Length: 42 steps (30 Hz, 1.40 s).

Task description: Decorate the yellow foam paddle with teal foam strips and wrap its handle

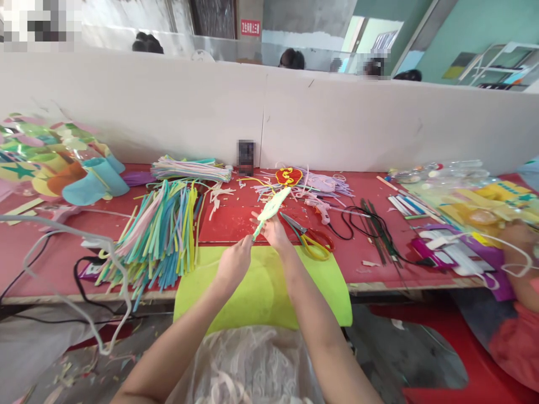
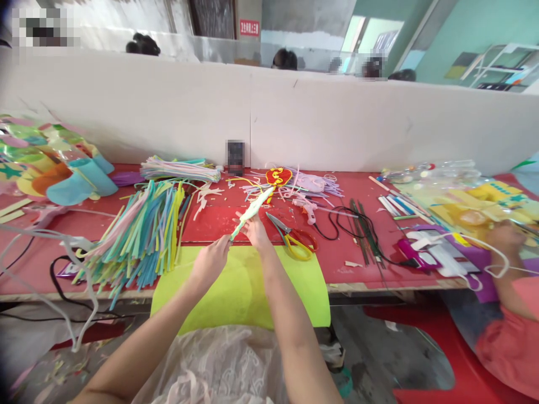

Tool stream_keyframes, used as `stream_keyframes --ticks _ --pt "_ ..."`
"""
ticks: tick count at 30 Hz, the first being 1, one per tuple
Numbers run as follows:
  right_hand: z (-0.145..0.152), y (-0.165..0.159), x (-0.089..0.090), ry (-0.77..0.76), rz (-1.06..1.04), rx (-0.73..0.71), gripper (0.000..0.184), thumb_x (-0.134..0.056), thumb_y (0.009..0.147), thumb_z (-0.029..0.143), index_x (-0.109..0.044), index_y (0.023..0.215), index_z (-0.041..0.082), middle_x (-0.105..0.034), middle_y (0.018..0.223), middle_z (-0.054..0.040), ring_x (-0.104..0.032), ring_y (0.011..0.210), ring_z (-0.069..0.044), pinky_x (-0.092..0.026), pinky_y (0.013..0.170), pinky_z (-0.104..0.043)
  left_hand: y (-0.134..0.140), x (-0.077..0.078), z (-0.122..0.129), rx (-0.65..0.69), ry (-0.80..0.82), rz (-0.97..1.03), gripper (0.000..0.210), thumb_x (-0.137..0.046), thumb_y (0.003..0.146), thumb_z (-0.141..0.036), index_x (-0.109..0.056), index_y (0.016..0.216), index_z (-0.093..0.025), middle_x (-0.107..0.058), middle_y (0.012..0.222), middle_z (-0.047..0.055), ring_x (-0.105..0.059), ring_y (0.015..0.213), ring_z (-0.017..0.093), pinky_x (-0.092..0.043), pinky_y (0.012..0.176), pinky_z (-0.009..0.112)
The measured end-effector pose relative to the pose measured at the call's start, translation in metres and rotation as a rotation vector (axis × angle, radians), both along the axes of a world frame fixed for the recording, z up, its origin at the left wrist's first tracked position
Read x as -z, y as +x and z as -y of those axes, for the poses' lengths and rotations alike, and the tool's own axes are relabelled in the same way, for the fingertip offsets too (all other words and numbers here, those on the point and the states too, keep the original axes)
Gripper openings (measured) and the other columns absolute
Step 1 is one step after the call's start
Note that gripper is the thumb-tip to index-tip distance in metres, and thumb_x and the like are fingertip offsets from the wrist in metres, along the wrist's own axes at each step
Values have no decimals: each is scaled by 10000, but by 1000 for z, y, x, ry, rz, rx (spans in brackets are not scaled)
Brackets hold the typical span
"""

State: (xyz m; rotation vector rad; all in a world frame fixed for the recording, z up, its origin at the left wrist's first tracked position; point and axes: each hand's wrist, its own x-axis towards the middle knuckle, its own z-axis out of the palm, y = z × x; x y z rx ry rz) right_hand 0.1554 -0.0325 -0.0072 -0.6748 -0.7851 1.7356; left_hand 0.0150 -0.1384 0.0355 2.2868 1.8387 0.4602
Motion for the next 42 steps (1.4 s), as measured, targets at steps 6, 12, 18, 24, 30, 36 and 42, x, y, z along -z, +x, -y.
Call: stream_keyframes --ticks 6,12,18,24,30,36,42 --pt "-4 -1 8 -7 131 163 367 -537 772 511 -590 975 210 -672 1059 -72 -657 841 -190 -532 568 -277 -2 6 0 -31 -35 -60 294 -300 917 -228 -493 1138 -206 -670 914 101 -637 715 189 -381 595 247" --pt "-10 -2 15 -17 88 282 239 -579 744 377 -617 892 192 -697 879 -33 -635 734 -153 -539 591 -268 -3 14 -3 -19 18 -77 276 -310 913 -225 -513 1100 -223 -667 898 84 -624 704 188 -343 557 247" --pt "-7 2 4 -5 -66 213 502 -392 788 628 -588 1008 222 -687 1007 -48 -652 837 -191 -552 665 -349 -1 28 -11 12 46 -81 230 -350 901 -225 -549 1016 -225 -659 817 73 -610 714 185 -344 585 244" --pt "-1 0 -4 52 -44 195 511 -526 732 610 -582 1059 222 -668 1062 -55 -642 922 -206 -555 686 -351 2 45 -17 49 69 -43 249 -341 908 -238 -574 994 -212 -656 803 86 -608 734 190 -364 639 249" --pt "0 0 0 101 42 286 308 -738 620 279 -618 893 202 -688 951 -18 -643 824 -169 -548 659 -295 0 52 -22 72 45 141 244 -385 899 -274 -609 969 -209 -668 907 69 -601 832 188 -392 721 259" --pt "2 2 -1 103 66 251 298 -742 612 267 -630 879 195 -705 872 2 -657 787 -174 -533 645 -293 -8 59 -32 126 20 366 168 -513 824 -229 -663 886 -186 -662 878 48 -565 827 177 -408 769 265" --pt "2 2 0 114 49 233 313 -752 594 257 -625 874 199 -705 843 6 -658 771 -175 -522 640 -284 -10 66 -36 127 30 430 145 -551 796 -200 -678 860 -177 -645 853 44 -550 798 163 -408 752 262"
